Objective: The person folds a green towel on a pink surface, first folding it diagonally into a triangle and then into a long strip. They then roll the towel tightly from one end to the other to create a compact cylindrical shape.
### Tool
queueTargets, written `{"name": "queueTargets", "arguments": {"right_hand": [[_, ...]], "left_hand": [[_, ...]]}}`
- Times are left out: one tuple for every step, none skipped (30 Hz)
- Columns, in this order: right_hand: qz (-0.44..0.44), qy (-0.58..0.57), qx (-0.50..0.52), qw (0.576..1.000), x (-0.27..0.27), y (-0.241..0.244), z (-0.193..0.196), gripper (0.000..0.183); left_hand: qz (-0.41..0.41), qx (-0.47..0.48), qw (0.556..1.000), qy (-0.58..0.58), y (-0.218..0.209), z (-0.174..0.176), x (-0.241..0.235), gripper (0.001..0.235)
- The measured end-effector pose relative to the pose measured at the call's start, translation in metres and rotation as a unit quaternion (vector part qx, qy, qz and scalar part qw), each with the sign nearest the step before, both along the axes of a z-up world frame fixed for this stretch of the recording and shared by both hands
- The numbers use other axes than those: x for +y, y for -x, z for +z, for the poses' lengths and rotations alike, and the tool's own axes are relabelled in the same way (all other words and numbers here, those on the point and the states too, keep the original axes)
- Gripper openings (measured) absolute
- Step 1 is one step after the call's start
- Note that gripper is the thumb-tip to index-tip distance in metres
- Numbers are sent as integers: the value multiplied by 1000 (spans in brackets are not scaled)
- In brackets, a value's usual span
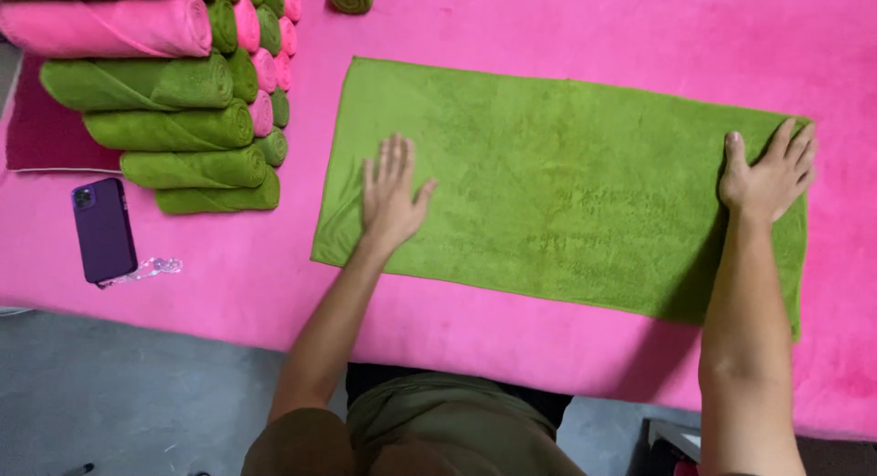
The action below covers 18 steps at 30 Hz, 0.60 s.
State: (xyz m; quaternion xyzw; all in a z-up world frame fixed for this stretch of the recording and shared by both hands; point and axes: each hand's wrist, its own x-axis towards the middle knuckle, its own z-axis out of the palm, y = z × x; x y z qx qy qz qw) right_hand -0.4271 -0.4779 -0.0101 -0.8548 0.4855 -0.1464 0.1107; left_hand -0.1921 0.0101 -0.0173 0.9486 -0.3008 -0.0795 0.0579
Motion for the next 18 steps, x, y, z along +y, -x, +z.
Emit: {"name": "queueTargets", "arguments": {"right_hand": [[1,0,4,1000,-2,1,-2,87],[-2,10,10,1000,-3,1,-4,85],[-4,19,14,1000,-5,0,-6,83],[-4,20,16,1000,-4,-2,-6,83],[-7,14,19,1000,-4,-2,-4,83],[-10,8,23,1000,-3,-1,-2,83],[-14,10,23,1000,-3,-2,-2,83],[-9,9,34,999,-3,-1,-2,84],[-7,7,45,999,-2,0,-2,86],[-13,8,43,999,1,-6,6,86],[-14,-34,60,998,5,-6,14,87],[-15,-77,75,994,9,-6,22,89],[-27,-74,72,994,2,-11,12,89],[-46,-64,108,991,-6,-16,2,91],[-64,-56,148,985,-14,-18,-11,92],[-75,-56,149,984,37,-27,4,92],[-49,-73,4,996,89,-45,28,81],[-21,-85,-143,986,143,-72,61,73]], "left_hand": [[1,4,1000,0,-5,-5,11,81],[18,3,1000,-6,-10,-10,22,85],[36,-2,999,-12,-16,-14,34,90],[37,1,999,-11,-18,-8,45,90],[52,6,998,-18,-21,-2,55,89],[66,12,997,-26,-23,4,65,87],[63,12,998,-24,-25,2,71,87],[75,10,997,-10,-27,1,77,87],[85,7,996,3,-31,1,84,87],[79,5,997,4,-29,-3,82,87],[67,-63,996,7,-27,-8,80,82],[55,-131,990,11,-25,-13,77,77],[44,-133,990,16,-21,-10,68,77],[16,-98,994,36,-16,-6,59,75],[-10,-59,997,52,-8,-5,51,75],[-21,-57,997,55,-2,-8,49,75],[-25,-49,998,39,2,-11,45,76],[-29,-41,998,24,6,-14,39,77]]}}
